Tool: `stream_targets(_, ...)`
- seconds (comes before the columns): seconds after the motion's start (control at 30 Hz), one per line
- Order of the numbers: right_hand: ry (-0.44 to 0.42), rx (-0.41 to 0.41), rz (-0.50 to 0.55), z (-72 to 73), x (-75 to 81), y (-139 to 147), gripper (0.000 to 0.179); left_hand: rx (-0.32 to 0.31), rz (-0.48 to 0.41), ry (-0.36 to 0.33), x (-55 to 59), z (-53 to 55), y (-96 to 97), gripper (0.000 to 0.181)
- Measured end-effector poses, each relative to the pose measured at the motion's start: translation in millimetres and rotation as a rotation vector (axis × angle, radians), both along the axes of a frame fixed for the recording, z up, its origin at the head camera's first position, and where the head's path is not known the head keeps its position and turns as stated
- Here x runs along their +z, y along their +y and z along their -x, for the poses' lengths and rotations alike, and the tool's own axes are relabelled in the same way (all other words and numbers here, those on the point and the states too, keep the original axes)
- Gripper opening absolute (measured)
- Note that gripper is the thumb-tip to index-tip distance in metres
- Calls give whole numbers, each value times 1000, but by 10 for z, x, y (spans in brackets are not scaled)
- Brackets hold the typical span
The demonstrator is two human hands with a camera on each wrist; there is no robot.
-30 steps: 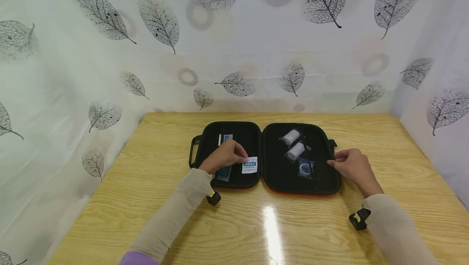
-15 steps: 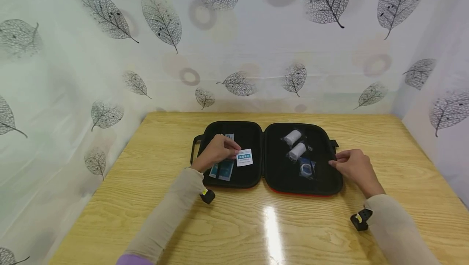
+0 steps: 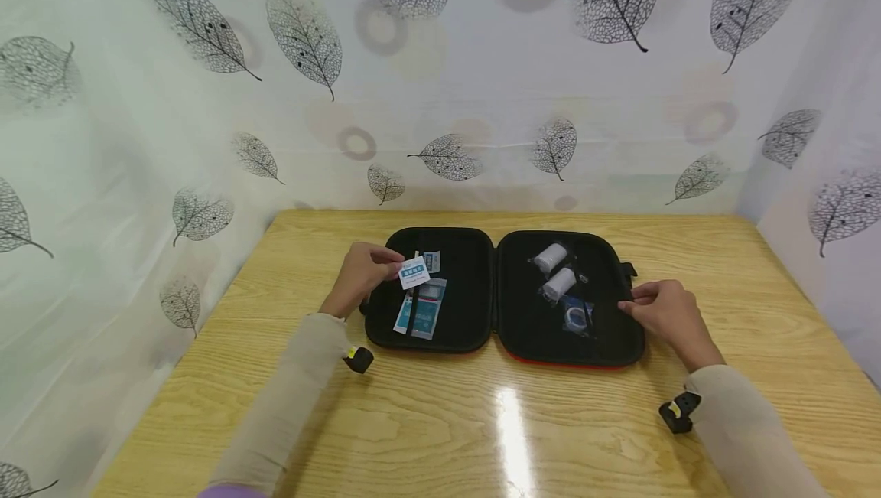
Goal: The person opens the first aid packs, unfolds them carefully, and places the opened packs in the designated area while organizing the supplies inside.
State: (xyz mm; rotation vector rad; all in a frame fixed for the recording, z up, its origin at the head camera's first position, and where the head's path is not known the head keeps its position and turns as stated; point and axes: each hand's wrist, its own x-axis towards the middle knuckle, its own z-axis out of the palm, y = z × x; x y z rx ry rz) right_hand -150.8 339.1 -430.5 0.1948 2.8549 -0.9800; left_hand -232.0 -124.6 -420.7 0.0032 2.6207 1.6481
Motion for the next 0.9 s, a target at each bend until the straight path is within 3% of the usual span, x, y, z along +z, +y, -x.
stream_targets(0.17,2,-4,-6,7,-15,7,56,60,103,-6,24,27,-112,8)
stream_targets(0.4,4,-6,-4,10,-27,12,57,98,283,1,33,55,-184,7)
stream_targets(0.9,2,-4,-2,5,-15,4,56,15,427,56,34,96,6,8)
